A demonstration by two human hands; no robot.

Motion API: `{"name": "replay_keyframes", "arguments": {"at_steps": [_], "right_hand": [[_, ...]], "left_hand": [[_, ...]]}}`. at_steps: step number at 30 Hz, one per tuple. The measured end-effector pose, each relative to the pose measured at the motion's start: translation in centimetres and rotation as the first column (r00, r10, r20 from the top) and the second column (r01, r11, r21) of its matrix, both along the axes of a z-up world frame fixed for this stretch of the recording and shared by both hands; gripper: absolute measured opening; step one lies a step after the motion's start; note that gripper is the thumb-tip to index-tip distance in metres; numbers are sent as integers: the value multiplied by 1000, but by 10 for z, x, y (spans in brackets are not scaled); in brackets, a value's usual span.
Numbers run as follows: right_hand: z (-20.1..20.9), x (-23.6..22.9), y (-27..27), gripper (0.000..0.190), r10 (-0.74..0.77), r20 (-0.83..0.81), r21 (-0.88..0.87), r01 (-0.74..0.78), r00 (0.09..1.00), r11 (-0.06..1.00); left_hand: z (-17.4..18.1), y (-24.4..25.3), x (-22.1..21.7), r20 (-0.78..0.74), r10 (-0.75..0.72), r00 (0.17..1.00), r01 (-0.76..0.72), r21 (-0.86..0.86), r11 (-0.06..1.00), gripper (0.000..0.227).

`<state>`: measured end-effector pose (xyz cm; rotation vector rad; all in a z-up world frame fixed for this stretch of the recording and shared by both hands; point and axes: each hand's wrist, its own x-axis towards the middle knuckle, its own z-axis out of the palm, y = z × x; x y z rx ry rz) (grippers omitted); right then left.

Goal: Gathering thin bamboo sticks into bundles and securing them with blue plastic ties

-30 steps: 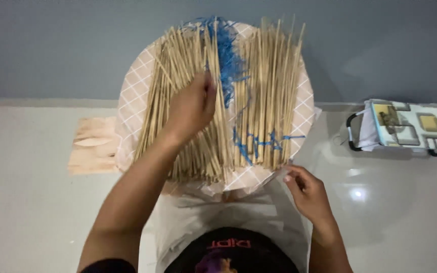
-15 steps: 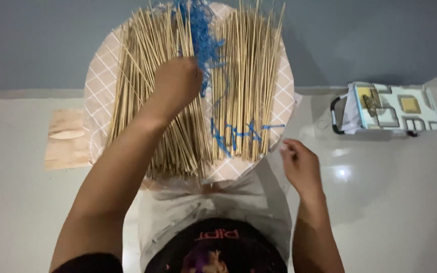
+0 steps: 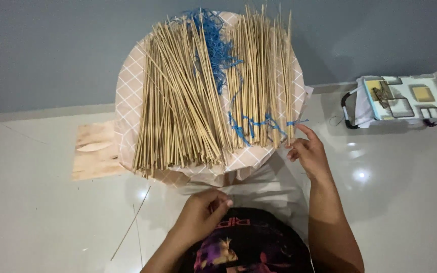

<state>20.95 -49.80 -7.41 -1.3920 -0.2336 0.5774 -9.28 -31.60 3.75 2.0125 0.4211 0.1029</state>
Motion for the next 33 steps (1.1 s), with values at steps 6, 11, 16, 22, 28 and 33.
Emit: {"name": "replay_keyframes", "arguments": {"at_steps": [6,11,16,22,28,33], "right_hand": [[8,-23,-9,56,-119,213,208,74,970,975],[11,-26,7,53,-45,269,150,4,962,989],[-16,-6,26,51,60,197,170,-95,979,981],[-23,8,36,43,185,-14,326,-171,983,930],[4,-9,32,48,317,-43,335,-285,947,898],[38,-39,10,51,147,180,235,-187,973,954]], "left_hand": [[-5,-1,31,262,-55,963,50,26,998,6],[-38,4,91,351,-47,935,12,103,995,12],[-54,-5,120,402,-19,915,1,46,999,18],[-47,-45,112,160,-344,925,323,145,935,24],[-75,-52,147,280,-508,815,451,243,859,28],[-91,-52,163,412,-281,867,309,-2,951,33]]}}
